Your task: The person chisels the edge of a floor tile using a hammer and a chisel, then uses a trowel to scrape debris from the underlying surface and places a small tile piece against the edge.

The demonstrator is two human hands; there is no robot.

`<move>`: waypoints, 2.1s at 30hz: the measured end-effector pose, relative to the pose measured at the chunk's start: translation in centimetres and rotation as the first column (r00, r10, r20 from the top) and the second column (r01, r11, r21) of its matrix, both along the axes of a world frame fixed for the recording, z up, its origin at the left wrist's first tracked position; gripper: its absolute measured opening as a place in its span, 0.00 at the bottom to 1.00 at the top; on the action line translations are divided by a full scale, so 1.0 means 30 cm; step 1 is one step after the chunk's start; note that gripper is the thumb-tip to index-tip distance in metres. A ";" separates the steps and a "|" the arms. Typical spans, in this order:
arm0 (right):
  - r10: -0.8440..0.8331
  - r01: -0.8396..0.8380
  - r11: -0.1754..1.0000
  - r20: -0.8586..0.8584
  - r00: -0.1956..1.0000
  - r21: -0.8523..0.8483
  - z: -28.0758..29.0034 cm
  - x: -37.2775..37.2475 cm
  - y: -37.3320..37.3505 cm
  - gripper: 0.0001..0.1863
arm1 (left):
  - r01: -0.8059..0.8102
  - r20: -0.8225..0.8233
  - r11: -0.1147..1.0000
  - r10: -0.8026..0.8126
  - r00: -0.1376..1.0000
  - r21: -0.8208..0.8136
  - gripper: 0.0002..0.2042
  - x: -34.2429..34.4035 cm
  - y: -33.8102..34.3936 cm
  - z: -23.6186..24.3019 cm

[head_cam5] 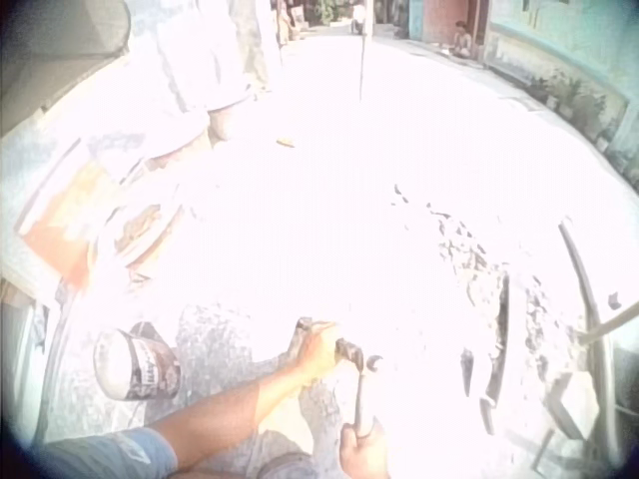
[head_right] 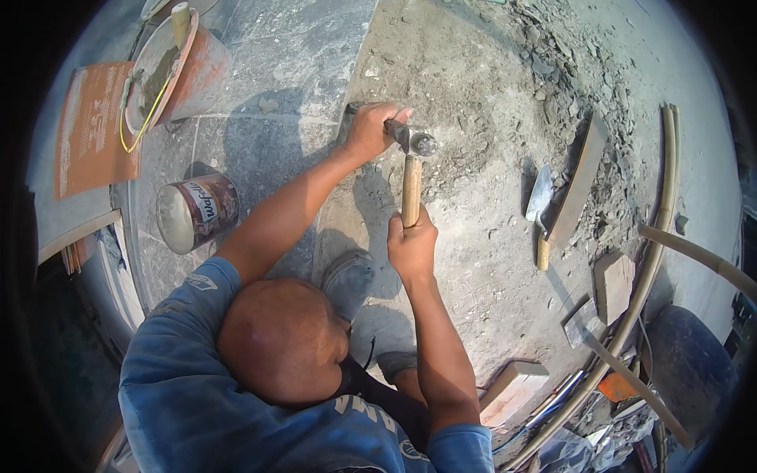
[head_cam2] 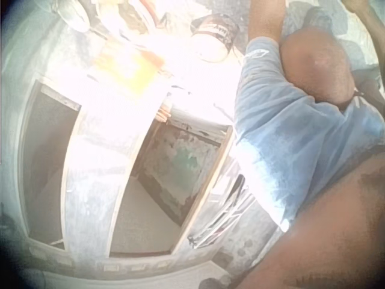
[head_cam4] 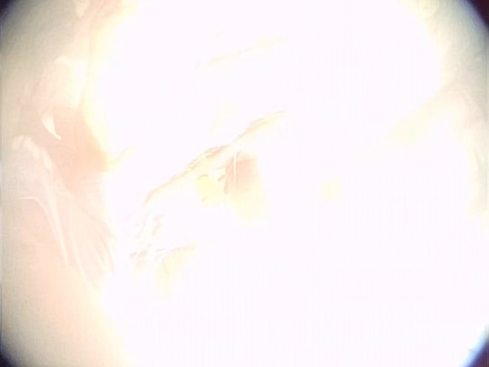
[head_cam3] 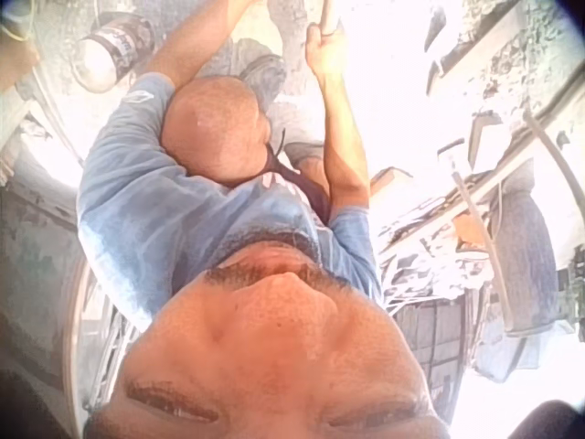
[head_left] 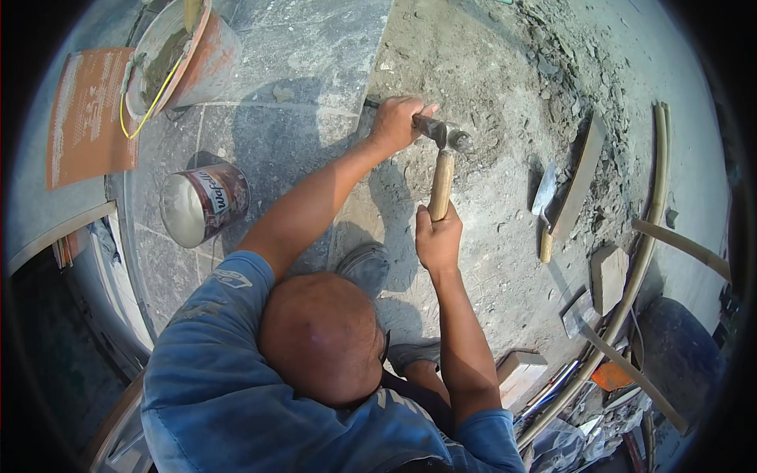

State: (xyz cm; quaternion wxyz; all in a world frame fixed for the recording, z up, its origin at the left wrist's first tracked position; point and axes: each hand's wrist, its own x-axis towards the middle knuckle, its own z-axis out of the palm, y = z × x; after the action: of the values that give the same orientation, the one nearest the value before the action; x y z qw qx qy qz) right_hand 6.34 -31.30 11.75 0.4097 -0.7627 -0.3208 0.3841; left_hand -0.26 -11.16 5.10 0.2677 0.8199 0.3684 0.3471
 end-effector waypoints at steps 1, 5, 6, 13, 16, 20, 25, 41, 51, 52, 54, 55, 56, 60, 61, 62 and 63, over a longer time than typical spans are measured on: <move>0.010 -0.010 1.000 -0.005 1.000 0.002 0.027 0.009 0.013 0.07 | 0.031 -0.004 0.999 -0.031 1.000 0.026 0.17 -0.027 -0.013 0.009; -0.141 0.144 0.988 -0.062 0.988 0.049 0.121 0.104 -0.045 0.09 | -0.017 0.096 1.000 0.016 0.995 0.004 0.20 -0.046 0.017 0.022; -0.188 0.195 0.978 -0.099 0.977 0.075 0.163 0.133 -0.038 0.09 | -0.014 0.100 1.000 0.014 0.995 0.001 0.20 -0.054 0.013 0.028; -0.385 0.434 0.876 -0.235 0.892 0.213 0.373 0.281 -0.035 0.08 | -0.210 0.196 0.976 0.218 0.956 -0.063 0.23 -0.123 0.007 0.093; -0.408 0.471 0.843 -0.262 0.875 0.261 0.404 0.285 -0.037 0.09 | -0.004 0.203 1.000 0.010 0.979 -0.030 0.22 -0.036 -0.073 0.103; -0.405 0.482 0.820 -0.281 0.870 0.310 0.476 0.266 -0.029 0.10 | 0.166 0.048 0.969 -0.177 0.983 0.181 0.19 0.027 -0.119 0.089; -0.321 0.377 0.772 -0.198 0.926 0.511 0.601 0.319 -0.012 0.08 | 0.074 -0.105 0.975 -0.053 0.993 0.208 0.18 0.008 -0.045 0.042; -0.160 0.171 0.983 -0.148 0.976 0.064 0.197 0.083 0.011 0.06 | -0.005 -0.052 1.000 0.006 0.999 0.007 0.15 -0.048 -0.005 0.017; 0.032 -0.034 0.999 -0.073 0.997 -0.035 0.040 -0.036 -0.008 0.08 | -0.019 0.062 0.999 0.021 0.998 -0.031 0.19 -0.082 0.001 0.047; 0.030 -0.031 0.999 -0.045 0.999 -0.037 0.046 -0.032 -0.024 0.08 | -0.041 0.103 0.999 0.042 0.994 -0.015 0.19 -0.101 -0.001 0.046; 0.029 -0.030 0.999 -0.018 0.999 -0.042 0.061 -0.007 -0.052 0.08 | -0.042 0.105 0.999 0.043 0.994 -0.005 0.18 -0.122 0.020 0.045; -0.042 0.041 0.999 -0.051 0.998 -0.016 0.064 0.004 -0.067 0.08 | -0.039 0.111 0.999 0.039 0.993 0.000 0.18 -0.131 0.020 0.046; -0.113 0.114 0.993 -0.084 0.990 0.008 0.068 0.019 -0.081 0.08 | -0.016 0.105 0.998 0.010 0.994 0.056 0.19 -0.147 -0.010 0.030; -0.266 0.276 0.960 -0.139 0.954 0.055 0.182 0.122 -0.067 0.09 | 0.166 0.082 0.972 -0.181 0.980 0.165 0.19 -0.072 -0.103 0.059; -0.311 0.326 0.944 -0.192 0.931 0.052 0.247 0.145 -0.045 0.09 | 0.168 0.085 0.973 -0.183 0.979 0.162 0.19 -0.053 -0.110 0.060; -0.308 0.334 0.935 -0.193 0.932 0.119 0.278 0.172 -0.044 0.08 | 0.173 0.059 0.972 -0.184 0.981 0.160 0.18 -0.031 -0.119 0.069; -0.302 0.325 0.935 -0.161 0.940 0.141 0.324 0.197 -0.035 0.08 | 0.172 0.030 0.972 -0.179 0.983 0.162 0.17 -0.021 -0.121 0.077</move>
State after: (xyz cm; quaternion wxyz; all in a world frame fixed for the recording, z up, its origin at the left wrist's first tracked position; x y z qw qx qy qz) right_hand 12.26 -32.33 21.46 0.5487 -0.7392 -0.1968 0.3373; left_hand -0.88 -14.78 7.41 0.2392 0.8601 0.2597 0.3683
